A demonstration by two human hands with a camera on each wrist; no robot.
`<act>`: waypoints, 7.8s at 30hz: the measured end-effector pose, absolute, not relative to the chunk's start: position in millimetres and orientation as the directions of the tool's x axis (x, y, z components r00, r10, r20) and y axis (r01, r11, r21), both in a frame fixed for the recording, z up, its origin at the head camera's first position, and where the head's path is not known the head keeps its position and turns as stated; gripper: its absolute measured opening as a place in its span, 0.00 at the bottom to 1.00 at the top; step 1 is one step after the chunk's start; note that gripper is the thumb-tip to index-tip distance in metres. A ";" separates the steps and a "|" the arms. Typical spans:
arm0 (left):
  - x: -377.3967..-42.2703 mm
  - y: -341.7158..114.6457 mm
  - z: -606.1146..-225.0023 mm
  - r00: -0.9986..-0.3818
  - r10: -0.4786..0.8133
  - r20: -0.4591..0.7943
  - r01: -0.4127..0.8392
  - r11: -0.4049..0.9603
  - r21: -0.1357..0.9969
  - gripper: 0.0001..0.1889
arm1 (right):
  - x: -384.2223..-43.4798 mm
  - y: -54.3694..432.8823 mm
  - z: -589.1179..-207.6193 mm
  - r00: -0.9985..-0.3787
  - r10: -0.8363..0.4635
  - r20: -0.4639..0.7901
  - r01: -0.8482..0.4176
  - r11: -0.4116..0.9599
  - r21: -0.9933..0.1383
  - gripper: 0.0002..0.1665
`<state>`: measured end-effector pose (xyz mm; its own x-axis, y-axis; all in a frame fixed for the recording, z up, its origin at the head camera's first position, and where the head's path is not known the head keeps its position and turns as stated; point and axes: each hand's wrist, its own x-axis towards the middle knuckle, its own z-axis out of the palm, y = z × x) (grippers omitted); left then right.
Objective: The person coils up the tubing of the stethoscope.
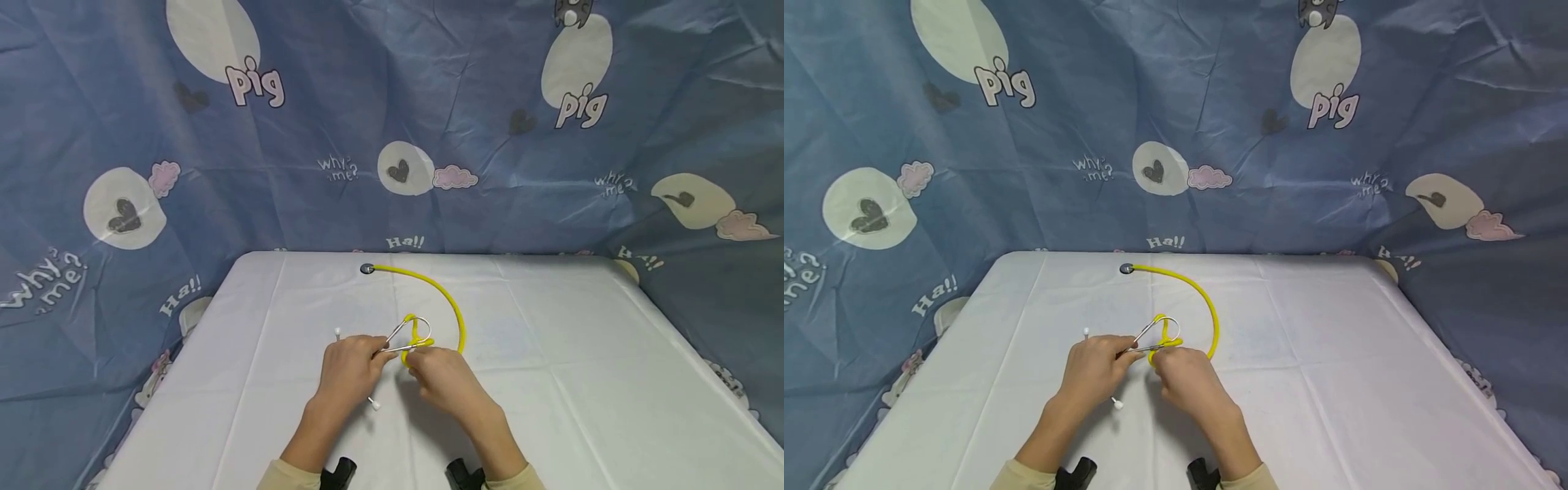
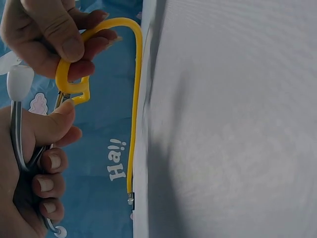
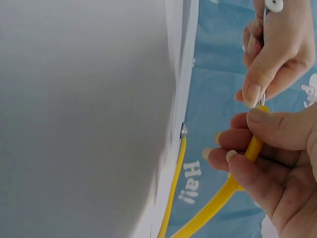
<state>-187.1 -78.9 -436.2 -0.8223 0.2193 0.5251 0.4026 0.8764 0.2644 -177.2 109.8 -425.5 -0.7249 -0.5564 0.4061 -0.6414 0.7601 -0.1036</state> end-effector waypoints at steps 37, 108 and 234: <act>-183.8 -88.0 -423.3 -0.790 0.522 0.322 0.613 0.690 0.385 0.17 | -189.9 128.8 -412.5 -0.583 -0.431 0.689 -0.727 0.655 -0.206 0.11; -170.8 -72.1 -403.8 -0.925 0.222 0.307 0.377 0.627 0.682 0.02 | -198.8 139.1 -420.3 -0.896 -0.431 0.109 -0.182 0.132 -0.974 0.16; -167.2 -71.3 -410.8 -0.741 0.369 0.561 0.671 0.418 0.612 0.05 | -194.6 147.1 -403.2 -0.831 -0.554 0.056 0.015 -0.123 -0.992 0.17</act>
